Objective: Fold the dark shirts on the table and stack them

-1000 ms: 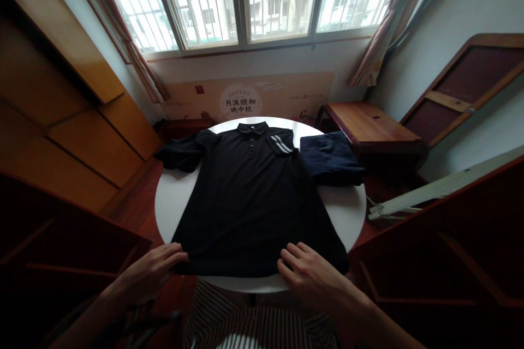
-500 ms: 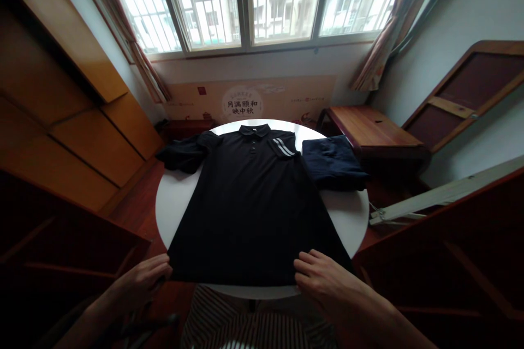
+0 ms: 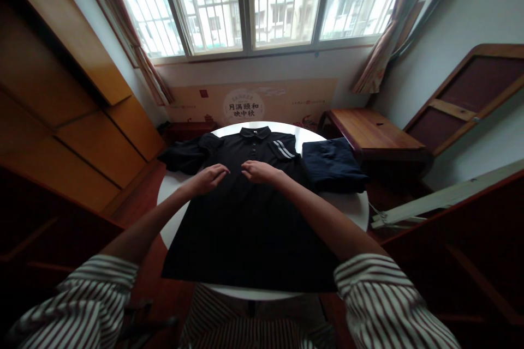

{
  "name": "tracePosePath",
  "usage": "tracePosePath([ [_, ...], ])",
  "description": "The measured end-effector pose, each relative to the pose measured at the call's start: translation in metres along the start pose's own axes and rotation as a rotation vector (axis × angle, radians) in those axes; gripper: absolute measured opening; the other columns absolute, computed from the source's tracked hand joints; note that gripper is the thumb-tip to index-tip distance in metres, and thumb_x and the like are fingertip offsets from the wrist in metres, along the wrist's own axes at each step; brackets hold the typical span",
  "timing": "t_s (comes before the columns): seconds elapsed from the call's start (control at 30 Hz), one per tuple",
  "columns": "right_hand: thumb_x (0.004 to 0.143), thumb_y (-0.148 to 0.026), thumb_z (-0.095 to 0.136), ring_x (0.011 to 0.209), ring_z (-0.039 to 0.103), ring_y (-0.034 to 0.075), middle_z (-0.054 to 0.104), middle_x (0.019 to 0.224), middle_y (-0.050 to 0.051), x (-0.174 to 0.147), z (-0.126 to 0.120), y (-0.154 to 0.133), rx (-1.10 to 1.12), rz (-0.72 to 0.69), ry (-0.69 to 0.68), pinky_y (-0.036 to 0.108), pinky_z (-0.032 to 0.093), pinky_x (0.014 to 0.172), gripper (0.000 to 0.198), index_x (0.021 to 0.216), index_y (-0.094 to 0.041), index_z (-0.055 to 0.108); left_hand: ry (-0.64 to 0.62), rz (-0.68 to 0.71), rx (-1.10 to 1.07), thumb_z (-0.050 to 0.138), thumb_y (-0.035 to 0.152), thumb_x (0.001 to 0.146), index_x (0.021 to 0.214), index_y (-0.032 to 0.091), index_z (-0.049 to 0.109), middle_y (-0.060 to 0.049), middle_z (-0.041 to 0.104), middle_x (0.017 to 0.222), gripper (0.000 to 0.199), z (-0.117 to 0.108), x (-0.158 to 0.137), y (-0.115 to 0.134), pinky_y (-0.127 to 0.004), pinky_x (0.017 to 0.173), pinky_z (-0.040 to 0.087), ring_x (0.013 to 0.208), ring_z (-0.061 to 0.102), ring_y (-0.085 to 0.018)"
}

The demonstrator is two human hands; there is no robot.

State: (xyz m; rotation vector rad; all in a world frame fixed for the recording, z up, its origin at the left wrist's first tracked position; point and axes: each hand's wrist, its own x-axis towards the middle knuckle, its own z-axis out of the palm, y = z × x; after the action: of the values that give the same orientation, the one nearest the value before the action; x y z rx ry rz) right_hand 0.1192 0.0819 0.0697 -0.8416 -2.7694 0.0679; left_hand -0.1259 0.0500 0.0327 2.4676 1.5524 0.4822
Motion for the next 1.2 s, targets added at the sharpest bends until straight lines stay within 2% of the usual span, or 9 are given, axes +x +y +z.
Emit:
tracePosePath([
  [0.13,0.101,-0.033,0.053,0.106,0.061,0.021,0.058,0.127,0.009,0.022,0.025,-0.004,0.027,0.008,-0.011,0.042,0.052,0.093,0.035,0.128,-0.012,0.057,-0.104,-0.298,0.130,0.034,0.029,0.102,0.143,0.007,0.046,-0.018,0.042,0.153,0.048,0.038,0.064,-0.040,-0.041,0.118,0.029,0.144,0.036,-0.026],
  [0.27,0.099,-0.040,0.054,0.120,0.056,0.030,0.056,0.135,0.013,0.011,0.060,-0.001,0.051,0.015,-0.057,0.050,0.046,0.101,0.044,0.133,-0.013,0.056,-0.104,-0.369,0.196,0.027,0.039,0.103,0.155,0.014,0.029,-0.013,0.021,0.164,0.057,0.061,0.070,-0.066,-0.053,0.121,0.017,0.152,0.017,-0.027],
  [0.37,0.098,-0.054,0.045,0.141,0.037,0.035,0.041,0.152,0.022,-0.020,0.081,-0.002,0.083,-0.002,-0.116,0.051,0.029,0.116,0.069,0.147,-0.005,0.043,-0.108,-0.366,0.230,0.022,0.042,0.103,0.157,0.019,0.025,-0.008,0.017,0.165,0.059,0.068,0.067,-0.077,-0.050,0.122,0.015,0.152,0.015,-0.024],
  [0.47,0.098,-0.059,0.039,0.150,0.019,0.031,0.022,0.161,0.022,-0.064,0.088,-0.010,0.131,-0.038,-0.150,0.050,0.017,0.122,0.080,0.155,-0.004,0.027,-0.114,-0.366,0.232,0.021,0.042,0.103,0.158,0.019,0.024,-0.007,0.016,0.165,0.060,0.069,0.068,-0.083,-0.050,0.122,0.014,0.152,0.015,-0.024],
  [0.7,0.099,-0.054,0.041,0.152,0.012,0.026,0.013,0.165,0.015,-0.155,0.065,-0.037,0.210,-0.077,-0.169,0.051,0.014,0.122,0.078,0.160,-0.015,0.011,-0.110,-0.371,0.221,0.021,0.043,0.103,0.158,0.018,0.024,-0.007,0.016,0.165,0.060,0.068,0.069,-0.083,-0.049,0.122,0.014,0.152,0.015,-0.022],
  [0.93,0.096,-0.052,0.050,0.148,0.025,0.032,0.031,0.160,0.017,-0.180,0.056,-0.050,0.195,-0.100,-0.156,0.054,0.026,0.117,0.073,0.156,-0.015,0.029,-0.105,-0.373,0.231,0.020,0.044,0.102,0.158,0.017,0.023,-0.007,0.017,0.165,0.062,0.069,0.069,-0.084,-0.048,0.123,0.013,0.152,0.015,-0.023],
  [1.07,0.096,-0.045,0.052,0.110,0.060,0.029,0.065,0.116,0.017,-0.161,0.049,-0.085,0.155,-0.116,-0.107,0.045,0.048,0.093,0.040,0.116,-0.012,0.064,-0.097,-0.377,0.232,0.020,0.044,0.102,0.158,0.016,0.023,-0.008,0.017,0.165,0.062,0.070,0.069,-0.083,-0.048,0.123,0.013,0.152,0.015,-0.023],
  [1.13,0.098,-0.043,0.049,0.090,0.062,0.023,0.066,0.095,0.011,-0.141,0.044,-0.107,0.164,-0.184,-0.124,0.037,0.050,0.081,0.033,0.098,-0.014,0.064,-0.096,-0.378,0.230,0.020,0.044,0.102,0.158,0.017,0.024,-0.007,0.018,0.165,0.062,0.069,0.069,-0.081,-0.048,0.123,0.013,0.152,0.016,-0.023],
  [1.2,0.099,-0.046,0.049,0.084,0.061,0.021,0.064,0.091,0.008,-0.115,0.043,-0.127,0.160,-0.256,-0.136,0.034,0.050,0.075,0.033,0.096,-0.015,0.062,-0.101,-0.388,0.235,0.021,0.044,0.102,0.158,0.019,0.024,-0.005,0.018,0.165,0.061,0.068,0.069,-0.079,-0.048,0.123,0.013,0.152,0.016,-0.023],
])
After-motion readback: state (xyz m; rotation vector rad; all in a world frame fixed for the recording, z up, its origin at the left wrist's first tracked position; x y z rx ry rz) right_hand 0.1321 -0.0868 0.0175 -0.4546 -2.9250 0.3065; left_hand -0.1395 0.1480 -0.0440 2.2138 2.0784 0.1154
